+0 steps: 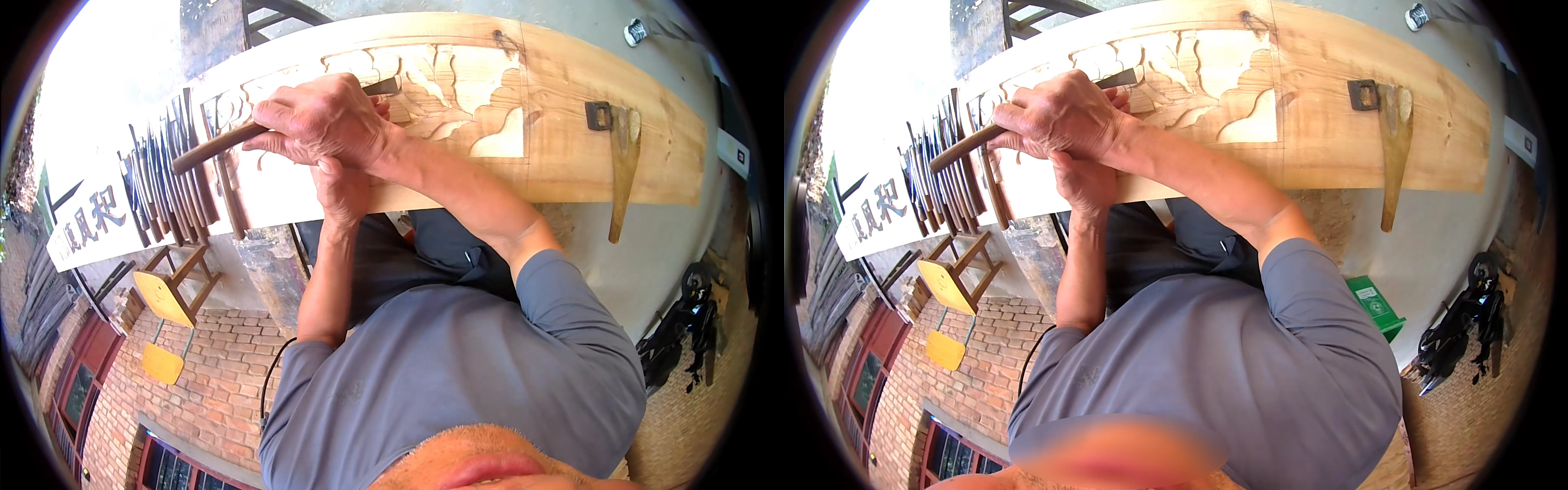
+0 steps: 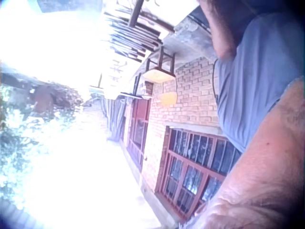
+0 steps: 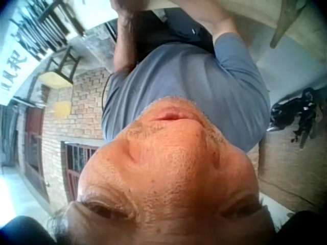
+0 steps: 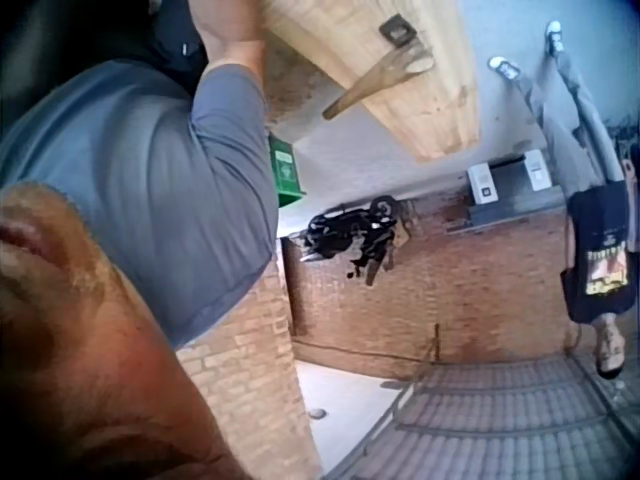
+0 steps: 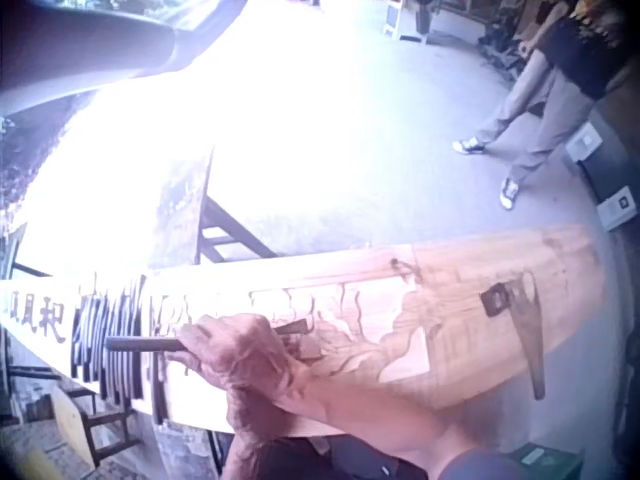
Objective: The person carves floral patterns into a long wooden plank using a chisel and a wooden mallet, occasionally brushing away wood shavings.
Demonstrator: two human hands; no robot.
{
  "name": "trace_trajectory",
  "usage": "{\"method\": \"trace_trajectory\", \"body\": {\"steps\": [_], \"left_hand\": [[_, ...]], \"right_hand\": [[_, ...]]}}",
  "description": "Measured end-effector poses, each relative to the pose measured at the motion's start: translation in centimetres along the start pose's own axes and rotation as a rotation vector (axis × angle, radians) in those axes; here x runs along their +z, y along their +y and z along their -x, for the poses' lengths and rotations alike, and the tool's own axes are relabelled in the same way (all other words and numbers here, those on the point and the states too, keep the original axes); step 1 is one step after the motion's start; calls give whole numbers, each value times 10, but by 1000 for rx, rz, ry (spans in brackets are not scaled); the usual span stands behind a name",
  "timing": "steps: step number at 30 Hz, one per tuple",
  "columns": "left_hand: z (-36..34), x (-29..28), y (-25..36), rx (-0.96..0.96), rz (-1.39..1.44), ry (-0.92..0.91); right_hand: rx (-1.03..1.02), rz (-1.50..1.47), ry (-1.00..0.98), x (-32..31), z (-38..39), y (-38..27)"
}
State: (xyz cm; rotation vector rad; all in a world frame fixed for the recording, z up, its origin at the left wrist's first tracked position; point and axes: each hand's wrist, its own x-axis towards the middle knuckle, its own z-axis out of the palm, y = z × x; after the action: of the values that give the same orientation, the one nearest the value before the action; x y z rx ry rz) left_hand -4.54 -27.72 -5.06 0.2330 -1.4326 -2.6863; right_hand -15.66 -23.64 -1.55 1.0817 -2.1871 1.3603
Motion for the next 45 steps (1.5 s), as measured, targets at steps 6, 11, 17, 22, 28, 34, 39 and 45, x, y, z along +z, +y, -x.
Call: {"method": "trace_trajectory", "body": {"steps": [6, 11, 17, 22, 28, 34, 39, 45], "left_hand": [[3, 7, 6, 37, 14, 133], [-2, 8, 5, 54, 75, 171], [-6, 9, 6, 38, 13, 155], [1, 7, -6, 7, 97, 302], [11, 60, -20, 447, -688, 33], [-14, 123, -32, 822, -706, -466], [-25, 117, -51, 962, -832, -547], [-51, 121, -60, 1007, -1035, -615]], "right_hand": [[-87, -61, -77, 10, 14, 10], [-44, -53, -167, 6, 20, 12], [-28, -45, -138, 10, 22, 15], [-6, 75, -119, -4, 16, 16], [162, 152, 202, -124, 15, 1], [356, -249, 482, -205, 97, -22], [916, -449, 760, -211, 126, -48], [1155, -717, 775, -204, 147, -59]]}}
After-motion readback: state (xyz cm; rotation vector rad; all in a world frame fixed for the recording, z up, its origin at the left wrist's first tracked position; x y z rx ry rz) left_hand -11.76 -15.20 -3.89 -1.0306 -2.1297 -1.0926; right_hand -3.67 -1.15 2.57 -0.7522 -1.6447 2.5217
